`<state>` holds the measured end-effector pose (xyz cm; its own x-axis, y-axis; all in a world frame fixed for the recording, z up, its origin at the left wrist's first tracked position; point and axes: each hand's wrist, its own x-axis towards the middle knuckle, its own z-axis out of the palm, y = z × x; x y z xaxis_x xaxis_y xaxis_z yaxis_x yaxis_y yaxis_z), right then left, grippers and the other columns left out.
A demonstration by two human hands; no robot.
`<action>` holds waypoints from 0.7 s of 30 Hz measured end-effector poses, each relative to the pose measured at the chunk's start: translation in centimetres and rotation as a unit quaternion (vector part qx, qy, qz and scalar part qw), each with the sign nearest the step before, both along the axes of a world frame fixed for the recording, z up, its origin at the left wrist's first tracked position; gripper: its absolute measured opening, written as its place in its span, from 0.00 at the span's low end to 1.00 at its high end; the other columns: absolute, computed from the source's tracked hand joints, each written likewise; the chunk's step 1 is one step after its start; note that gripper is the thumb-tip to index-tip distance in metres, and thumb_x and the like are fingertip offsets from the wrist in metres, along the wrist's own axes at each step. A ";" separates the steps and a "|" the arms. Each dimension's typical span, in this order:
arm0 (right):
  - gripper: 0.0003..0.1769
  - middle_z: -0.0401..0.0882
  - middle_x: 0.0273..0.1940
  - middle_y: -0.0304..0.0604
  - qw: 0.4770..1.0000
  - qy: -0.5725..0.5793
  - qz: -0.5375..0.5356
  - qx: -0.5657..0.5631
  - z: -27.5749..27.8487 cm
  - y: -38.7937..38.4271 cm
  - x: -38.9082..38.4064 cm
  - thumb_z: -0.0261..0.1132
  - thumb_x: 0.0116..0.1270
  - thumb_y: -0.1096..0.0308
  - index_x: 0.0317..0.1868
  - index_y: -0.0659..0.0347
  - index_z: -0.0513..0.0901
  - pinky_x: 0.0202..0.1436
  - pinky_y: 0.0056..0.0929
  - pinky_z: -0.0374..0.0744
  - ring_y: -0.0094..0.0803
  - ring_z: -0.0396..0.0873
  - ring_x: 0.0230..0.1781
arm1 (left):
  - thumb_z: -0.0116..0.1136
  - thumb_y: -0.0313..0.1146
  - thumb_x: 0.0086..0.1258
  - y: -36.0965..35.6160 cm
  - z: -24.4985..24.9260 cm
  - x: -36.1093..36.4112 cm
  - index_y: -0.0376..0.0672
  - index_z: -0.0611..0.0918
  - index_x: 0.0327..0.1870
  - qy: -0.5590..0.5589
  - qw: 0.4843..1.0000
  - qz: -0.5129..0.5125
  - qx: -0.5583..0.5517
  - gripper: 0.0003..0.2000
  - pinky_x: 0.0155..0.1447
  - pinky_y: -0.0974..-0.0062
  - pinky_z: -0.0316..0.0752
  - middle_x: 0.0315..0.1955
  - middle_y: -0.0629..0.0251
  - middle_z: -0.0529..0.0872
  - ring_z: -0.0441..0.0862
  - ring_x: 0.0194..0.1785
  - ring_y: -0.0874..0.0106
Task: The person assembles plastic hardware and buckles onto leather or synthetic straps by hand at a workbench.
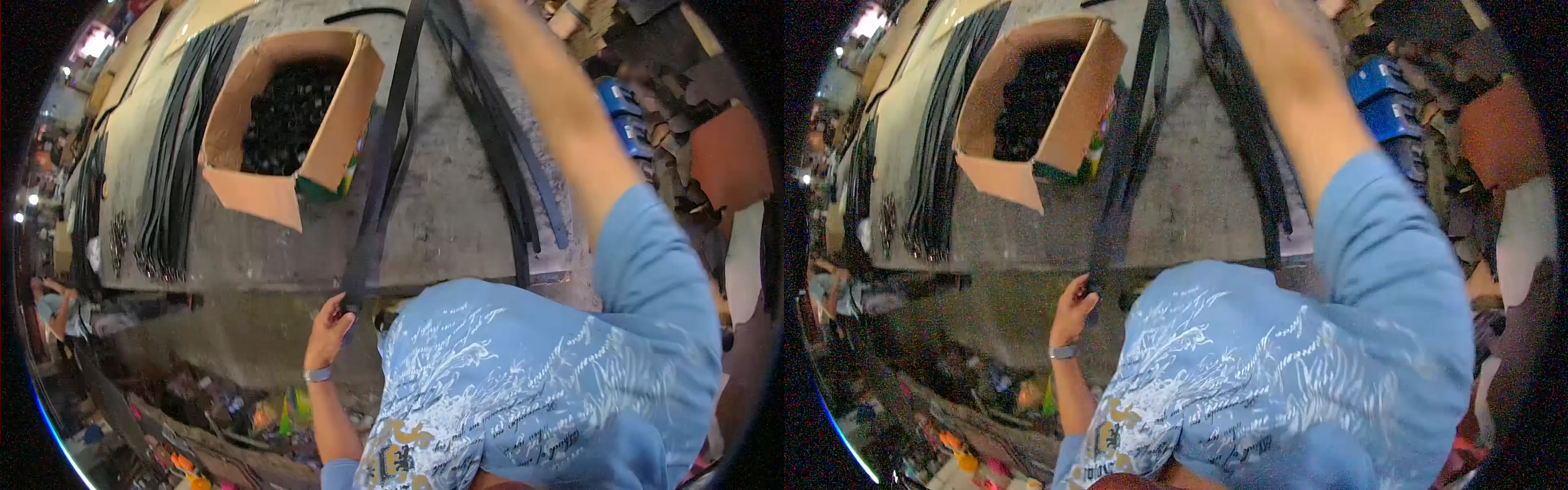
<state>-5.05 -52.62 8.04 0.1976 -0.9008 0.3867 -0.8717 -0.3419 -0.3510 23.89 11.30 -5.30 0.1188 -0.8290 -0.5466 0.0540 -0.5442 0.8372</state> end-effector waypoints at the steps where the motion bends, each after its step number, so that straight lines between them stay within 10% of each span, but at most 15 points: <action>1: 0.18 0.82 0.44 0.51 0.967 0.215 0.025 -0.135 -4.6 2.5 0.7 0.60 0.68 0.57 0.51 0.61 0.79 0.49 0.45 0.77 0.47 0.79 0.45 | 0.59 0.25 0.68 -1.5 -0.7 0.0 0.34 0.73 0.64 -0.018 0.999 -0.014 -0.028 0.22 0.54 0.78 0.72 0.51 0.64 0.80 0.76 0.47 0.76; 2: 0.19 0.82 0.46 0.52 0.928 0.289 0.074 -0.221 -9.2 6.0 1.8 0.61 0.67 0.58 0.52 0.63 0.79 0.51 0.47 0.77 0.49 0.79 0.47 | 0.58 0.25 0.68 -2.8 -2.1 -0.1 0.34 0.71 0.66 -0.035 0.998 -0.022 -0.057 0.24 0.55 0.78 0.72 0.54 0.63 0.79 0.76 0.49 0.76; 3: 0.25 0.79 0.52 0.53 0.993 0.052 0.006 -0.105 -12.9 11.7 4.6 0.64 0.63 0.56 0.58 0.60 0.77 0.56 0.49 0.75 0.52 0.76 0.54 | 0.58 0.25 0.69 -3.8 -3.7 0.0 0.34 0.70 0.68 -0.053 0.995 -0.028 -0.083 0.25 0.57 0.77 0.71 0.57 0.61 0.78 0.76 0.51 0.75; 8: 0.27 0.62 0.71 0.50 0.954 0.139 0.247 0.100 -19.5 33.0 6.7 0.58 0.69 0.48 0.66 0.47 0.74 0.67 0.57 0.64 0.54 0.59 0.71 | 0.56 0.20 0.67 -4.3 -6.3 1.0 0.35 0.69 0.70 -0.103 0.989 -0.109 -0.008 0.27 0.57 0.76 0.72 0.54 0.57 0.82 0.79 0.51 0.73; 21: 0.33 0.55 0.76 0.42 0.954 0.177 0.213 0.113 -22.9 36.2 3.3 0.56 0.70 0.46 0.74 0.41 0.63 0.73 0.63 0.55 0.50 0.52 0.76 | 0.65 0.21 0.60 -3.5 -8.1 0.0 0.41 0.73 0.67 -0.091 0.994 -0.031 -0.044 0.30 0.42 0.82 0.70 0.35 0.74 0.74 0.69 0.35 0.79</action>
